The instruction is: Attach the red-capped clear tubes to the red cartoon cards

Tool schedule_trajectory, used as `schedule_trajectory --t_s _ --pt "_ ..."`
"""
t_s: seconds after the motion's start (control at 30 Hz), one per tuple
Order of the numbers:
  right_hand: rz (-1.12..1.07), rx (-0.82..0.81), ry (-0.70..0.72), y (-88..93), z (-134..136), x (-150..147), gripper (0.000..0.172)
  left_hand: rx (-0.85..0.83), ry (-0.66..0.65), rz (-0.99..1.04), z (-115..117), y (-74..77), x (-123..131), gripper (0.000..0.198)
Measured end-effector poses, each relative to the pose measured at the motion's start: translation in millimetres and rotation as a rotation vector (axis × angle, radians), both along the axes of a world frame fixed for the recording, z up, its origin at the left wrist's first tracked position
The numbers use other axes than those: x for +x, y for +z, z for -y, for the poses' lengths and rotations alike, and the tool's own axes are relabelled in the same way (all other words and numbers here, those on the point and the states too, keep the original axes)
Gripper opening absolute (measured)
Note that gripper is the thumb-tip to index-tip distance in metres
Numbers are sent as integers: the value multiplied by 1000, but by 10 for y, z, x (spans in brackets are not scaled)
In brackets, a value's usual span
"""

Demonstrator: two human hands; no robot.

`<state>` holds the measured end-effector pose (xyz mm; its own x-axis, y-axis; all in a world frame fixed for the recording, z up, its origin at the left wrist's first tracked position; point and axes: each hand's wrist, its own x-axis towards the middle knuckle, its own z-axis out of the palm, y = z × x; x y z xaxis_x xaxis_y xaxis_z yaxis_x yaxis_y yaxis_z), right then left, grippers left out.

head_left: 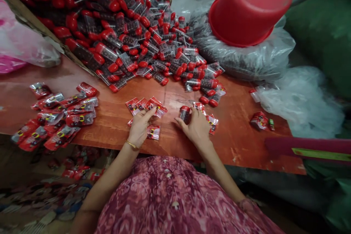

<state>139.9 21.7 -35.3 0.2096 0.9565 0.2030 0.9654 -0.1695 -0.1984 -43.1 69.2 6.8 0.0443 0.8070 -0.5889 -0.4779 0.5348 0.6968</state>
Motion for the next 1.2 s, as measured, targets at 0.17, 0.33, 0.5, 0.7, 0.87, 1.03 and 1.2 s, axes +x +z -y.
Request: schedule_trajectory --t_s 0.17,0.33,0.5,0.7,0.87,1.03,1.2 --pt "-64 -65 -3 -40 -24 -114 36 -21 -28 31 -1 -42 -33 39" --pt "-726 -32 179 110 106 -51 23 -44 -92 54 15 -67 -25 36" --pt "-1200 -238 266 446 214 -130 15 -26 -124 55 39 -56 13 34" --pt "-1333 -360 223 493 109 -228 17 88 -179 25 83 -32 4 34" --pt "-1356 -287 213 419 85 -300 17 161 -144 10 92 -42 11 33" --pt "-1355 -207 242 350 104 -369 19 180 -161 14 94 -89 40 31" --pt "-1329 -68 161 333 17 -389 22 118 -159 56 199 -119 144 32"
